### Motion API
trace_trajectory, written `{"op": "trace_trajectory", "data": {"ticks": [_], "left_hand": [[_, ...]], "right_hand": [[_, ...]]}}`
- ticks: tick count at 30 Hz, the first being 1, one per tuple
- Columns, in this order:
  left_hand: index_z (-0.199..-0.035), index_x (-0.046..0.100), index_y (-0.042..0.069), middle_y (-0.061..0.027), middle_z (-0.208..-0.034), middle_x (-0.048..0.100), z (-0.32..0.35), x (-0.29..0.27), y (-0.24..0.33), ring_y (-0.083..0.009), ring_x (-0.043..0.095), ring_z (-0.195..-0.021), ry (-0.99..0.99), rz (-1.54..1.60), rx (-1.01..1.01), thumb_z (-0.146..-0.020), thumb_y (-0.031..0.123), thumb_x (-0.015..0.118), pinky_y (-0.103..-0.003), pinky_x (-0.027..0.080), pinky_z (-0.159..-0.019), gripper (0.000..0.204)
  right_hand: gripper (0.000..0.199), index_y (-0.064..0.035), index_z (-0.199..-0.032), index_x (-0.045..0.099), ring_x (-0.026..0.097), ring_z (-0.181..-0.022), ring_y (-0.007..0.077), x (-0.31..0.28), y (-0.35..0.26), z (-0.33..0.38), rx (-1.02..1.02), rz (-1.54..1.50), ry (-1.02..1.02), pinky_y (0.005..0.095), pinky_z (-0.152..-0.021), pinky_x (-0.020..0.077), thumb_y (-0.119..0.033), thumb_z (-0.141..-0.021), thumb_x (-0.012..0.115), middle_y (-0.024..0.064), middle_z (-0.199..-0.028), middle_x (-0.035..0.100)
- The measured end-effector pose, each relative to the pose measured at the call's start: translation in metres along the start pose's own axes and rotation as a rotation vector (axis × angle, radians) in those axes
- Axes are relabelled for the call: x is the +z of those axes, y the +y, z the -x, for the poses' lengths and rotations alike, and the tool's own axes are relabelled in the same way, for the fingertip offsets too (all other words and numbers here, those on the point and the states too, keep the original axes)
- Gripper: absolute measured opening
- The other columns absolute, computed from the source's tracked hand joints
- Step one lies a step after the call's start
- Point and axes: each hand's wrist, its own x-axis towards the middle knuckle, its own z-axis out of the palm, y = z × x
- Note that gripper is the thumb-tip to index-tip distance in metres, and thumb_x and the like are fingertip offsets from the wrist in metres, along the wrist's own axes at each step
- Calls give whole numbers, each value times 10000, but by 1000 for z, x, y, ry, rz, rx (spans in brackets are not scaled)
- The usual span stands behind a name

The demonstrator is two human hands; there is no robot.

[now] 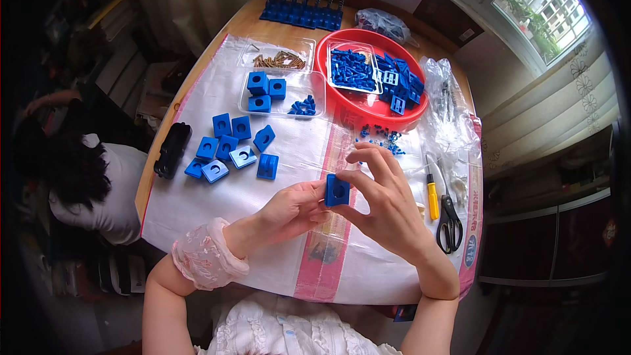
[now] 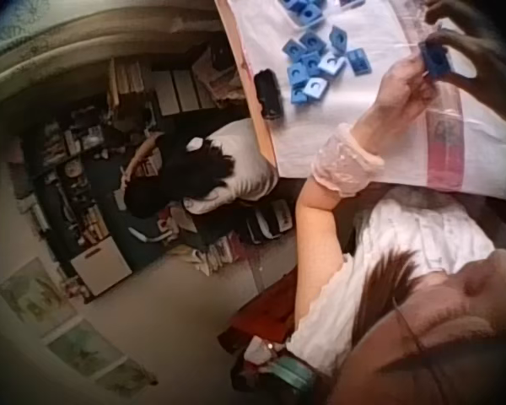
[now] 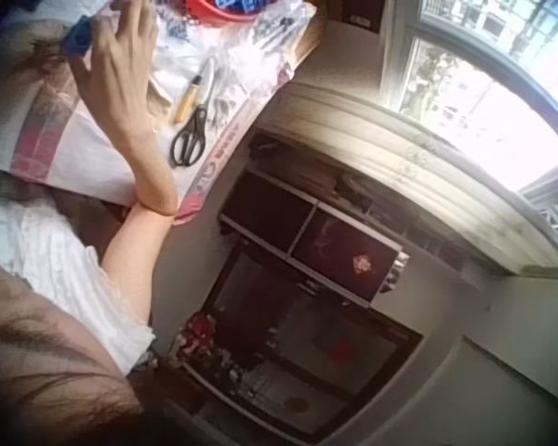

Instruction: Manually assemble small blue plastic components by inserting blue connectors into square blue blocks.

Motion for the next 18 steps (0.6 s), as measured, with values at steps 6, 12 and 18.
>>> {"op": "trace_trajectory", "data": {"ticks": [6, 12, 18], "left_hand": [[-1331, 538, 43, 2, -1143, 620, 1, 2, 0, -37, 546, -938, 24, -1, -11, -1078, 217, 467, -225, 433, -768, 315], [-1302, 552, 48, -5, -1153, 629, 1, 0, 0, -39, 559, -942, -8, 21, -9, -1077, 229, 495, -231, 448, -778, 294], [-1310, 550, 40, -6, -1178, 630, 1, -1, 0, -40, 568, -974, -20, 29, -6, -1075, 226, 505, -230, 458, -806, 304]], "right_hand": [[384, -45, -1068, 644, 490, -1263, 364, 1, -1, 1, 1, 1, -1, 476, -1039, 433, -172, -756, 828, 142, -1215, 554], [394, -47, -1079, 646, 491, -1262, 361, 0, -1, 1, -6, 4, 1, 477, -1037, 433, -171, -754, 829, 140, -1213, 554], [398, -44, -1087, 653, 490, -1265, 358, 0, -1, 1, -7, 2, 3, 475, -1035, 433, -169, -753, 830, 137, -1210, 556]]}}
